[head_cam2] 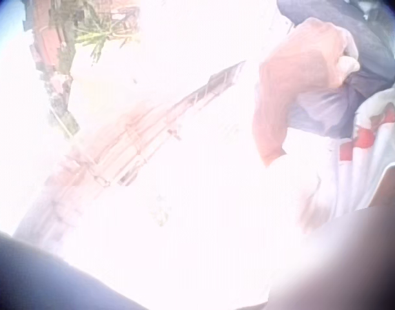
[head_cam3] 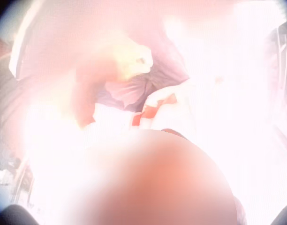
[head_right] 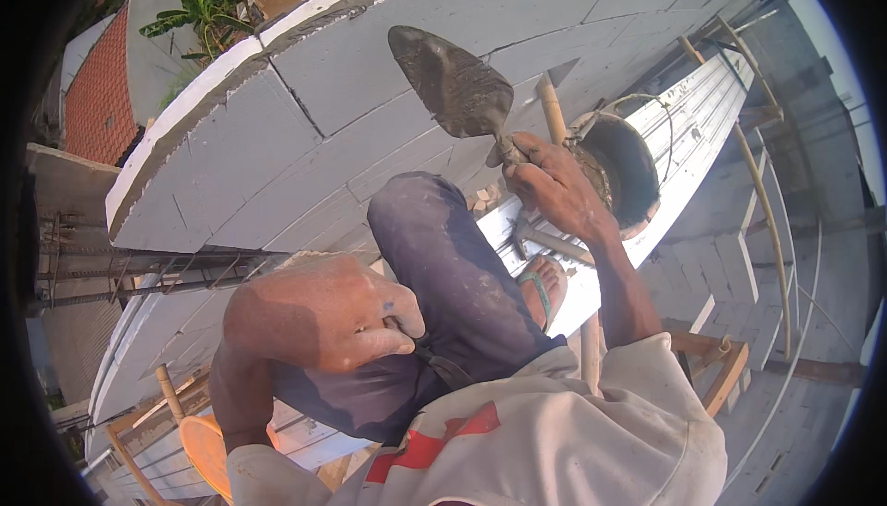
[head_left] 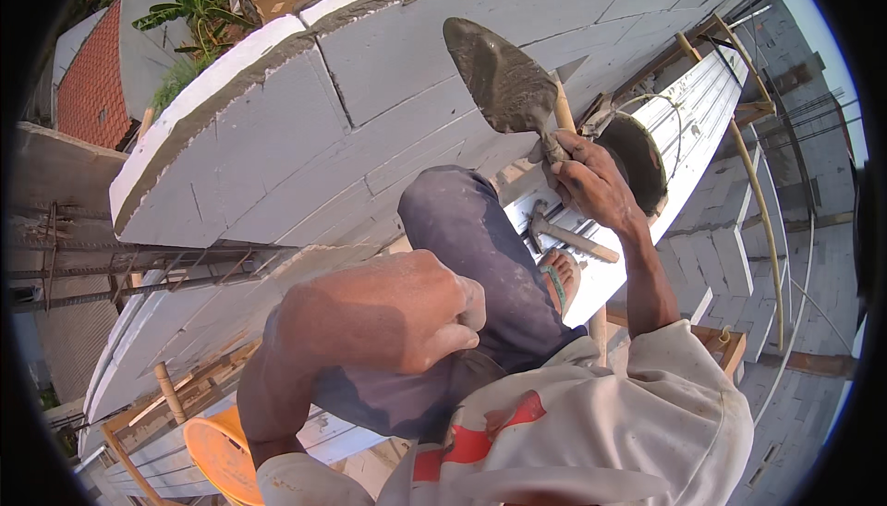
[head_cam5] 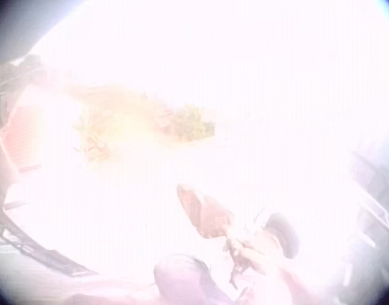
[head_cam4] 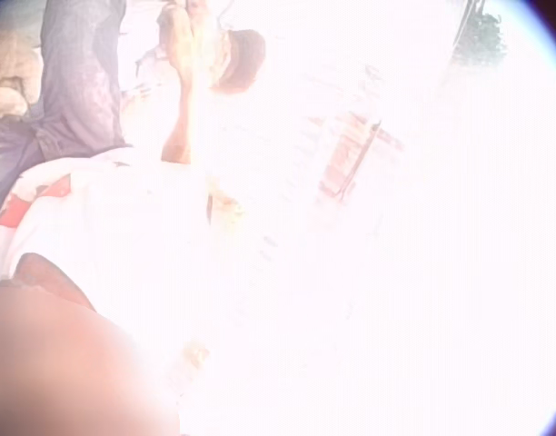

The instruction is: The person is building a wall using white bricks and mortar. They scoop mortar from a bucket with a trowel, apply it to the bricks, and use a hammer to tap the bricks into place. The person also uses a measuring tape to check the alignment of the wall.

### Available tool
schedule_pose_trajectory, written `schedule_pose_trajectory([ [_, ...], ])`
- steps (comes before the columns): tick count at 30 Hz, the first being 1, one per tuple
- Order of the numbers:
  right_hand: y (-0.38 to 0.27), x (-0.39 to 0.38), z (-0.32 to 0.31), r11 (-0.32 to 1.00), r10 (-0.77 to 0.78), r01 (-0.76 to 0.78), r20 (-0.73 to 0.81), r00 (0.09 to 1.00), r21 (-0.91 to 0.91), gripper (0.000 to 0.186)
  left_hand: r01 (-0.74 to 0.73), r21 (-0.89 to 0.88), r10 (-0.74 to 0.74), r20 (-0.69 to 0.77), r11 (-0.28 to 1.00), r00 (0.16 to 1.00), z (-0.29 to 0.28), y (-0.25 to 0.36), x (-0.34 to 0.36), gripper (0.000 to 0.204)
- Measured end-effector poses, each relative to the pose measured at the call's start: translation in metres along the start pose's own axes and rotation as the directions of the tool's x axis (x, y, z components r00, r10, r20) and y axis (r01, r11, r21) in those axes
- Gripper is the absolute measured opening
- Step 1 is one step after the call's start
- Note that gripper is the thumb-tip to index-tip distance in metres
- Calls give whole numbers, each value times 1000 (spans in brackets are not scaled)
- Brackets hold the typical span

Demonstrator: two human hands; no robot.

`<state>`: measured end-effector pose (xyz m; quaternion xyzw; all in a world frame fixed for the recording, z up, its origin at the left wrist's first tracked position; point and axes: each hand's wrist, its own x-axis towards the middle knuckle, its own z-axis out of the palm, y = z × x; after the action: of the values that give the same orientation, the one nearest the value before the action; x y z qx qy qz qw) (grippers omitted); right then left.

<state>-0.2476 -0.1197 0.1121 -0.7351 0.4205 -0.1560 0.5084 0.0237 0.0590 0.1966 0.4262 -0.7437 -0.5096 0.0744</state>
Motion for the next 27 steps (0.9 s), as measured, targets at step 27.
schedule_pose_trajectory([
  [27, 194, -91, -151, 800, 600, -582, -208, 772, 145, 24, 568, 99, -524, -283, 817, 804, -48, -98, 83, 38],
])
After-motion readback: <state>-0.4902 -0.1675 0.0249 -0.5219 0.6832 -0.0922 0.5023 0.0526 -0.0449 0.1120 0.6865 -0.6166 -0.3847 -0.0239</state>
